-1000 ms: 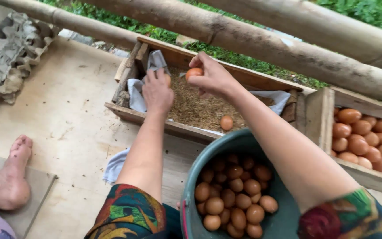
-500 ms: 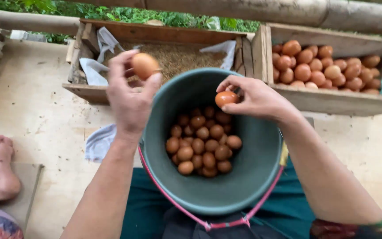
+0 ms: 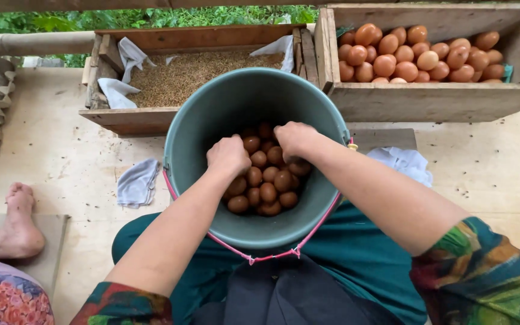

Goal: The person transfers brown eggs from two wooden crates into a green bucket. They pick up the eggs by hand and place them into the bucket, which is positioned on their lap.

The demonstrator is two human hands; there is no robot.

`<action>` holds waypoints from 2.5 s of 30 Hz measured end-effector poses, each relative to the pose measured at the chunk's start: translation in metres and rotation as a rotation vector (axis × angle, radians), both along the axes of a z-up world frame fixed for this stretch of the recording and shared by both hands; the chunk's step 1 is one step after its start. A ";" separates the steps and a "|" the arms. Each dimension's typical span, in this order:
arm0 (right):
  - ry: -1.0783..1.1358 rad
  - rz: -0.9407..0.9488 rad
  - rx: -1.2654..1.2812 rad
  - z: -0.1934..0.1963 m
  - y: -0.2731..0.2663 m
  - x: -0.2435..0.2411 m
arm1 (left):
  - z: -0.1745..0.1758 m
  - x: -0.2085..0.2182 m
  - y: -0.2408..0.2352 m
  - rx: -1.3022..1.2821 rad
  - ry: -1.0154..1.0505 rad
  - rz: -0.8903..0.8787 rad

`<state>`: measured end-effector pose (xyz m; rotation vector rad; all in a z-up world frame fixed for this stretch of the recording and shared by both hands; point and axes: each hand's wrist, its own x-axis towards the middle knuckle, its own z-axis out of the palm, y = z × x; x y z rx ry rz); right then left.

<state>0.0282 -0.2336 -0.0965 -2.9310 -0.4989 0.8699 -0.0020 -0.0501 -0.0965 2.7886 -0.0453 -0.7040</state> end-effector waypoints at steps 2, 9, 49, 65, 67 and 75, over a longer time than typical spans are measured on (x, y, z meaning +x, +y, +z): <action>-0.006 0.005 -0.012 -0.016 0.002 0.003 | -0.011 0.003 -0.002 0.046 0.003 -0.024; 0.006 -0.032 -0.109 -0.048 0.012 0.019 | -0.034 0.010 -0.003 0.110 -0.061 -0.023; -0.652 -0.338 0.087 0.052 -0.076 -0.044 | 0.051 -0.100 0.068 -0.159 -0.711 0.409; -0.544 -0.701 -0.024 0.076 -0.087 -0.166 | 0.032 -0.028 0.055 -0.446 -0.524 0.100; -0.533 -0.729 -0.018 0.076 -0.091 -0.170 | 0.019 -0.019 0.055 -0.485 -0.510 0.102; -0.673 -0.572 0.050 0.048 -0.135 -0.118 | 0.026 -0.060 0.033 -0.544 -0.652 0.310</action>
